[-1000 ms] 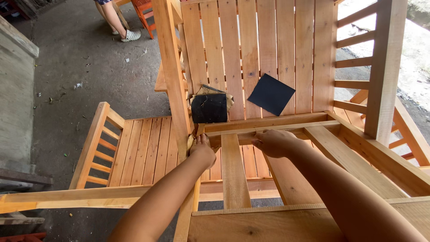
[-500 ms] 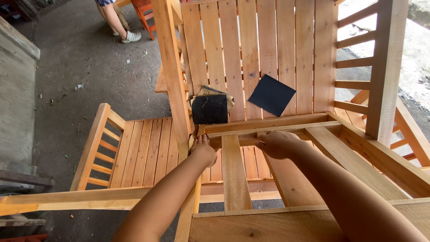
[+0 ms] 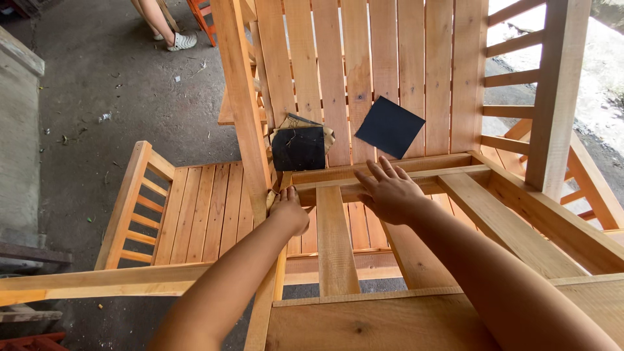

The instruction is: The person sands a wooden chair frame with sandpaper, rubbing the armrests, rails and slats by hand. They reposition the chair and rotate it to reach different surfaces, continuing to sand the wood across the episode.

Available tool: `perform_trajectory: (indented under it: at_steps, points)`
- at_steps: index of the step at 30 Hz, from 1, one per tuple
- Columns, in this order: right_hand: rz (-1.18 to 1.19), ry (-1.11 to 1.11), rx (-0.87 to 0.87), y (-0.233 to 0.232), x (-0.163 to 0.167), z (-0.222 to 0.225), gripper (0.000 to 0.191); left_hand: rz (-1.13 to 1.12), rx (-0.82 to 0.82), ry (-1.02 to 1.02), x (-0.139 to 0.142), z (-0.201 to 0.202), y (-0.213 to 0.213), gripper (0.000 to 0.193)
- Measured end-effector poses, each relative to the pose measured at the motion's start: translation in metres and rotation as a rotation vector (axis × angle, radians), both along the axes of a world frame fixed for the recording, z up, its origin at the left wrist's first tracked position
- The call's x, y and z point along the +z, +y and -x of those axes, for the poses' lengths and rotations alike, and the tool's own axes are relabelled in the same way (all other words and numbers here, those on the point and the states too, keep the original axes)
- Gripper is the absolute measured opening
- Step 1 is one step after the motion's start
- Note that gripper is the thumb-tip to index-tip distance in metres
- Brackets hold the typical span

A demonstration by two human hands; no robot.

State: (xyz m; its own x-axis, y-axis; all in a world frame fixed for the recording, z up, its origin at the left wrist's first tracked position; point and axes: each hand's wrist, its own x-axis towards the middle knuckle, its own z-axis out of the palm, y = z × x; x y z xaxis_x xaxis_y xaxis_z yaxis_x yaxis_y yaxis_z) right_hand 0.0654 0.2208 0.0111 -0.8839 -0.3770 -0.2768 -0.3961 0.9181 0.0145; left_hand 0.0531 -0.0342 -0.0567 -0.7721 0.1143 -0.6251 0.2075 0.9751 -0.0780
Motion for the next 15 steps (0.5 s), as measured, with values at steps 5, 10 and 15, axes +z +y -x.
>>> perform_trajectory:
  at_steps: [5,10,15]
  points:
    - [-0.012,-0.126,-0.049,0.004,0.004,-0.005,0.066,0.105,-0.110,-0.170,0.023,-0.026,-0.004,0.049]
    - [0.013,-0.070,-0.017,0.007,0.005,-0.003,0.065,0.039,-0.071,-0.195,0.030,-0.043,-0.008,0.056]
    - [-0.008,-0.101,-0.047,0.009,0.005,-0.001,0.065,0.039,0.040,-0.081,0.023,-0.009,0.010,0.068]
